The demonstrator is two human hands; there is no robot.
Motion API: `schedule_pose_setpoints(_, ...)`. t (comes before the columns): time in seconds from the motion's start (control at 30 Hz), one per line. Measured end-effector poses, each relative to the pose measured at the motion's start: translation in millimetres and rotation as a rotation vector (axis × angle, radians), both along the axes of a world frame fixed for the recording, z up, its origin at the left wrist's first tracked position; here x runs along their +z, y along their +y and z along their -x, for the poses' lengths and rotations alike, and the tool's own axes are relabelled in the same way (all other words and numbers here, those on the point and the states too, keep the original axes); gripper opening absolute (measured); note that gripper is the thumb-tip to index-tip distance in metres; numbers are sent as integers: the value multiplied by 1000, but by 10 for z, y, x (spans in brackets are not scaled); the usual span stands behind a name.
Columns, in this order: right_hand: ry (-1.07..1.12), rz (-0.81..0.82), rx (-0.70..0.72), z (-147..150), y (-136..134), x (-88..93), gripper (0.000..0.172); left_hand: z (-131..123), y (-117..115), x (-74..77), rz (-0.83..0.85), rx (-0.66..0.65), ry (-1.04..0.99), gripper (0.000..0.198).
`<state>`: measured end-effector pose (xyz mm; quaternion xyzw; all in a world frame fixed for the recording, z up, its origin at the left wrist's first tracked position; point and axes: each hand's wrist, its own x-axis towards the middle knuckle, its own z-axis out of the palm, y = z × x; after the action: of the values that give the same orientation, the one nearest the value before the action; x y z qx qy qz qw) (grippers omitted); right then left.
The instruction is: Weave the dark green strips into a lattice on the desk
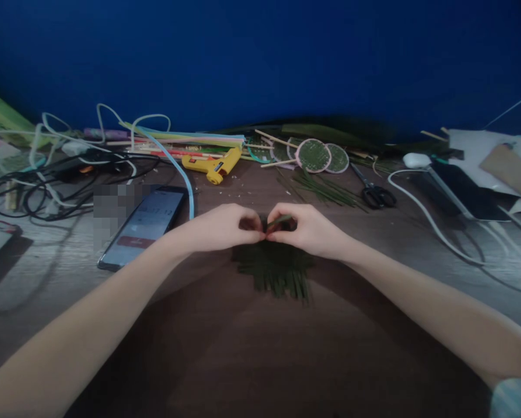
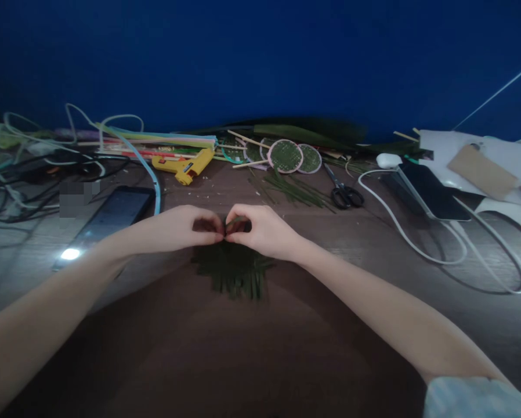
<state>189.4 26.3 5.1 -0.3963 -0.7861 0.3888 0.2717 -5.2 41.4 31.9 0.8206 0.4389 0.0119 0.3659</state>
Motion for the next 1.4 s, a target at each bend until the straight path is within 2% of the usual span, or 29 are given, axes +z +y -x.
schedule_pose_setpoints(0.13,52,105,-31,-11,9,23,11,-3,4,-14,20,11,-61,21)
schedule_pose_setpoints(0.3,110,192,-56,-11,19,36,15,-9,-9,-36,-34,7,-52,26)
schedule_pose_setpoints(0.57,74,89,-235,-49,53,-23,21,-24,-29,-47,-87,-3,-37,28)
schedule_pose_setpoints(0.77,-208,20,-178,-20,29,15,18,-15,-43,-48,-8,46,-132,32)
schedule_pose_setpoints(0.93,-393,-61,-200,16,8,30,13,3,-47,-79,89,66,-230,31)
schedule_pose_setpoints(1.13,-448,-84,-192,12,0,23,10,12,-41,-65,132,17,-252,23)
schedule_pose_setpoints(1.4,-425,-80,-183,-3,10,31,10,-8,-62,-41,40,53,-155,23)
